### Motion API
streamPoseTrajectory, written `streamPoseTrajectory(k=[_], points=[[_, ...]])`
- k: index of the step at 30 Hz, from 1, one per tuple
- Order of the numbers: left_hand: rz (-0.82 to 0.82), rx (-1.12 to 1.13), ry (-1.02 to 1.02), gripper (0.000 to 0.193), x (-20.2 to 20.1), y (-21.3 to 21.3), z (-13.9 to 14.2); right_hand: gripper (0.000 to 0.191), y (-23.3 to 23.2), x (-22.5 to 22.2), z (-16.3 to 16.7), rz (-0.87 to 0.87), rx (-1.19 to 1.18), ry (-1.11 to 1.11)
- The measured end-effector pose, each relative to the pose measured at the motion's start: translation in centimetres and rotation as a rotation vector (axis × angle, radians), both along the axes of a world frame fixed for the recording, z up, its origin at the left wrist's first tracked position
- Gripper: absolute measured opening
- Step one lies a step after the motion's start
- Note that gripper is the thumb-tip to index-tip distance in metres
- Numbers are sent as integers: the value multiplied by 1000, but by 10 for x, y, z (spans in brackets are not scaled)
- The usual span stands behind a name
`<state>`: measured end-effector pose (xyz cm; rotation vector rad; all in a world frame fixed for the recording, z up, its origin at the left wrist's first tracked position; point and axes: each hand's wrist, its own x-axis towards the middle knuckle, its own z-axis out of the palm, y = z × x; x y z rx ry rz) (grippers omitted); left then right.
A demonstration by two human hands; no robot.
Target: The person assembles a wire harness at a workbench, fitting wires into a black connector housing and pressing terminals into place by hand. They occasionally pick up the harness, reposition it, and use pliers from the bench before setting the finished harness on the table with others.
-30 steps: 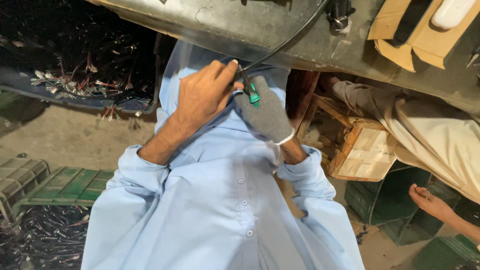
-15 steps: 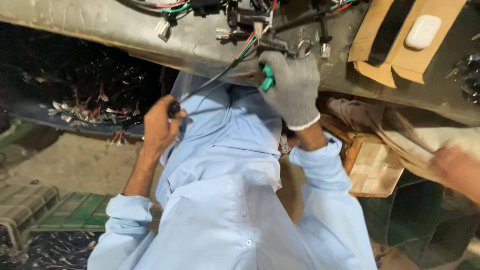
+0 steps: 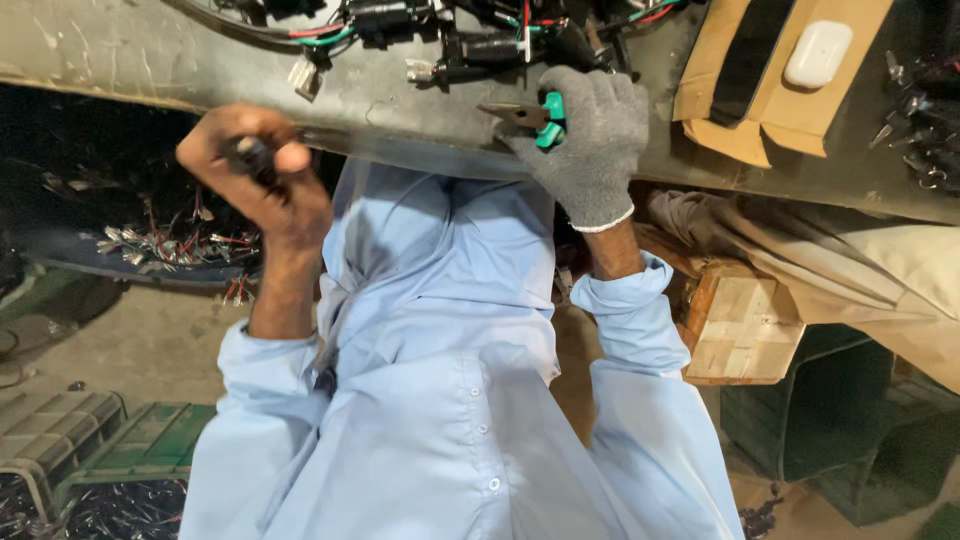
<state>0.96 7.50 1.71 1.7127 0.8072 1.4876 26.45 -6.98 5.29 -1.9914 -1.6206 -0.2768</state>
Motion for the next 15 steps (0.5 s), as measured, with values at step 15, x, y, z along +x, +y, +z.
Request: streamPoseTrajectory(k=[15], points=[[143,47,494,38,-29,-2,-5,42,4,-7,-5,-9,105,13]])
